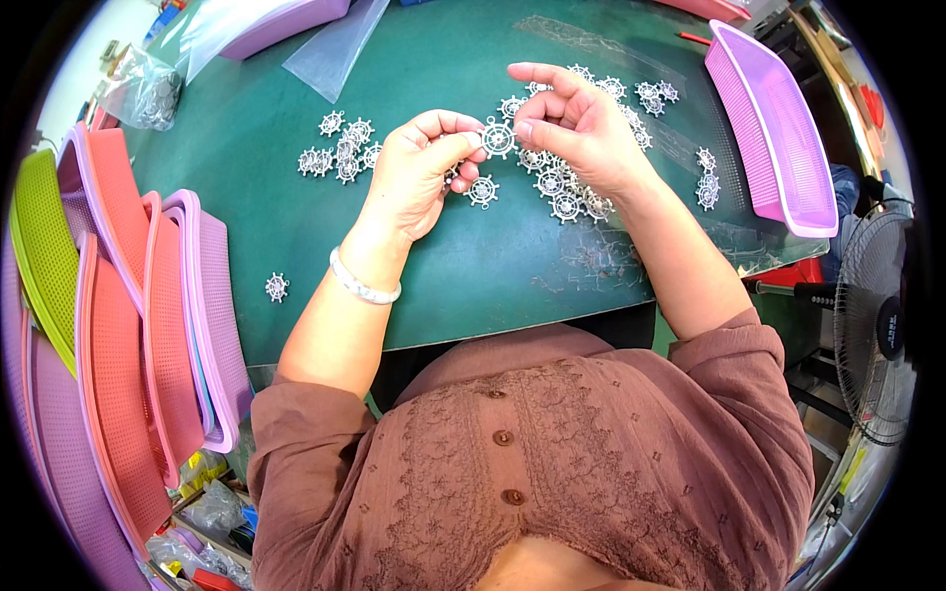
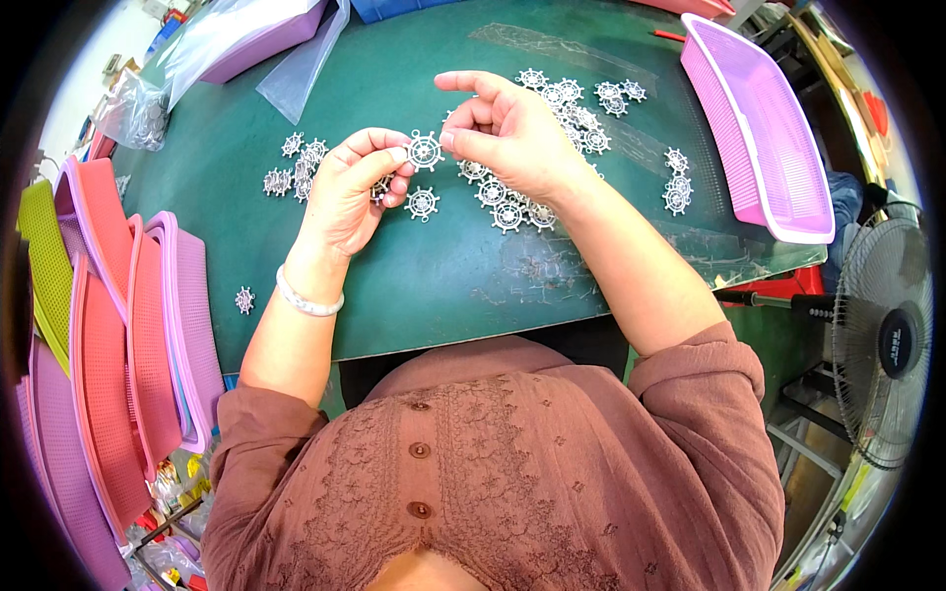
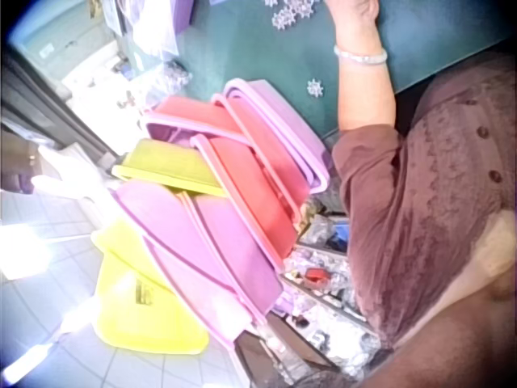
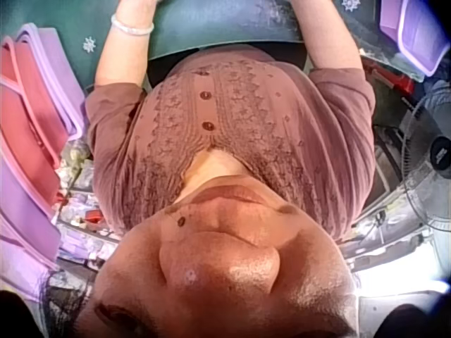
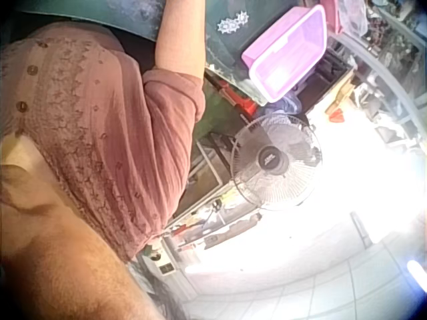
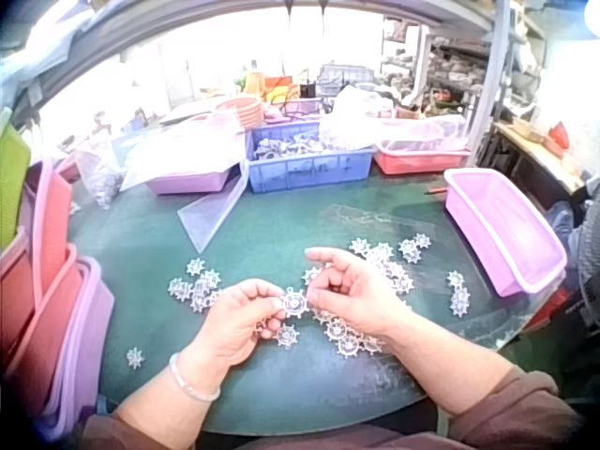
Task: The person picks up small silver gear-shaped metal pieces from a green work surface and joins them together by hand. The person repeatedly picks up individual pieces, aligns them, and connects them into small clusters, placing the assembled units back on the table.
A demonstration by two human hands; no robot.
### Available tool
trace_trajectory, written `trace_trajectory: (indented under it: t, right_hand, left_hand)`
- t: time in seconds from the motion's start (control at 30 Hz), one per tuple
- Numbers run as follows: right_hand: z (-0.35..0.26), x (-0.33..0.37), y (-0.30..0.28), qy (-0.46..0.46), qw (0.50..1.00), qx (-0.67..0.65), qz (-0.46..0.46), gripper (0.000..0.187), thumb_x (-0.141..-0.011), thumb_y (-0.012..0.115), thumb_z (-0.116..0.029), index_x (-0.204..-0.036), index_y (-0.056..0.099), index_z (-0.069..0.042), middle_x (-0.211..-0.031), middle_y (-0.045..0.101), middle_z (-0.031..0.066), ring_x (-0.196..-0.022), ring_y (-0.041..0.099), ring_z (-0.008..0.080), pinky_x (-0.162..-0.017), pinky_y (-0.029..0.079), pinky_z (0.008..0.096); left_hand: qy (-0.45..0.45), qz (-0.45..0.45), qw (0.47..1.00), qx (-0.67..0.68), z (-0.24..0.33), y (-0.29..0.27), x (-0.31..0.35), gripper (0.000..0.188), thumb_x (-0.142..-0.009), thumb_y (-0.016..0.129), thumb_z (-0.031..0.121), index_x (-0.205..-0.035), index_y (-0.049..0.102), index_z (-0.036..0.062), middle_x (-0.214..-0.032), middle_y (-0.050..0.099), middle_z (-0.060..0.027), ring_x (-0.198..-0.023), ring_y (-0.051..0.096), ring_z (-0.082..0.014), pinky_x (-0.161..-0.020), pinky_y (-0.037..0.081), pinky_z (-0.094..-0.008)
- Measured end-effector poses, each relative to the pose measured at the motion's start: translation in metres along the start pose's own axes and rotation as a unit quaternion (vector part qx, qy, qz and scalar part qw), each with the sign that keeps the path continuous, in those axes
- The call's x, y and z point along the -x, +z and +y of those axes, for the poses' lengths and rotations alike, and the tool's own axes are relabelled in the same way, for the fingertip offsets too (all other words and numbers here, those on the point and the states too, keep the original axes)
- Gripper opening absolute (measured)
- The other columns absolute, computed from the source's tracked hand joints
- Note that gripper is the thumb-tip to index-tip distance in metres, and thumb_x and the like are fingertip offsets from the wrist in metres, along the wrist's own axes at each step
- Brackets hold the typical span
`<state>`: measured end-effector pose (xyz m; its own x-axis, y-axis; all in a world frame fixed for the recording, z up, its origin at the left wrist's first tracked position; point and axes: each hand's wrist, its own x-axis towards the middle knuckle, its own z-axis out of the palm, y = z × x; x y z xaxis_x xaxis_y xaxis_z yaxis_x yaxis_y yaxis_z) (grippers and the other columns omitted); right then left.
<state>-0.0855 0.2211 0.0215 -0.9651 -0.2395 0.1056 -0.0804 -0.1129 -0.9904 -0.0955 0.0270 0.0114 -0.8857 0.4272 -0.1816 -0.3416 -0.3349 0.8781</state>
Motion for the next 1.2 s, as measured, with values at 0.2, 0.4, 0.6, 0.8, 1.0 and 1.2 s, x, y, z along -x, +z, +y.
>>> trace_trajectory:
  t: [0.2, 0.4, 0.6, 0.8, 1.0, 1.2]
  right_hand:
    - [-0.0023, 0.001, 0.0013, -0.002, 1.0, 0.002, 0.005, 0.048, -0.076, 0.061, 0.001, -0.122, 0.044, 0.002, -0.079, 0.06, 0.003, -0.074, 0.056, 0.008, -0.069, 0.045, 0.0218]
    - [-0.0002, -0.0001, 0.0006, -0.012, 1.0, -0.004, 0.0, 0.049, -0.077, 0.06, 0.001, -0.123, 0.043, 0.002, -0.079, 0.059, 0.0027, -0.074, 0.055, 0.0076, -0.068, 0.045, 0.0215]
    - [0.0018, 0.0002, 0.001, -0.063, 0.996, 0.054, 0.007, 0.052, -0.078, 0.059, 0.002, -0.126, 0.039, 0.0, -0.08, 0.058, 0.0023, -0.075, 0.055, 0.0073, -0.069, 0.044, 0.0212]
    - [0.0044, 0.0005, 0.0036, -0.12, 0.989, 0.08, 0.019, 0.051, -0.079, 0.058, 0.003, -0.126, 0.04, -0.001, -0.08, 0.058, 0.0018, -0.077, 0.055, 0.0074, -0.071, 0.044, 0.0213]
    - [0.0038, 0.0007, 0.0028, -0.116, 0.991, 0.069, 0.017, 0.05, -0.079, 0.058, 0.003, -0.126, 0.039, -0.001, -0.081, 0.059, 0.0023, -0.077, 0.055, 0.0073, -0.07, 0.044, 0.0209]
    - [0.0036, 0.0009, 0.0028, -0.108, 0.993, 0.054, 0.016, 0.049, -0.08, 0.058, 0.003, -0.125, 0.04, -0.001, -0.081, 0.059, 0.0026, -0.077, 0.055, 0.0074, -0.069, 0.044, 0.0204]
  left_hand:
    - [-0.001, -0.002, 1.0, 0.009, 0.0, -0.0004, 0.0002, 0.008, -0.083, 0.055, 0.003, -0.09, 0.058, 0.0021, -0.072, 0.06, -0.0045, -0.056, 0.053, -0.0079, -0.048, 0.04, -0.0187]
    - [0.001, -0.01, 1.0, 0.007, -0.0008, -0.0019, -0.0007, 0.009, -0.083, 0.056, 0.002, -0.091, 0.058, 0.0016, -0.074, 0.059, -0.0051, -0.058, 0.053, -0.0081, -0.049, 0.041, -0.0187]
    - [0.012, 0.008, 1.0, -0.005, -0.0004, 0.0007, 0.0, 0.013, -0.081, 0.059, 0.001, -0.094, 0.058, 0.0013, -0.075, 0.06, -0.0053, -0.06, 0.053, -0.0086, -0.051, 0.041, -0.0192]
    - [0.026, 0.018, 0.999, -0.004, -0.0002, 0.003, 0.001, 0.017, -0.08, 0.061, 0.001, -0.097, 0.057, 0.0007, -0.077, 0.06, -0.0054, -0.062, 0.054, -0.0089, -0.052, 0.042, -0.0199]
    - [0.02, 0.012, 1.0, 0.0, -0.0003, 0.0017, 0.0004, 0.017, -0.08, 0.06, 0.001, -0.097, 0.057, 0.0006, -0.078, 0.06, -0.0057, -0.061, 0.053, -0.009, -0.052, 0.042, -0.02]
    - [0.02, 0.003, 1.0, 0.011, -0.0017, 0.0, -0.0008, 0.016, -0.081, 0.059, 0.001, -0.097, 0.057, 0.0004, -0.078, 0.06, -0.0065, -0.061, 0.053, -0.0093, -0.051, 0.042, -0.0201]
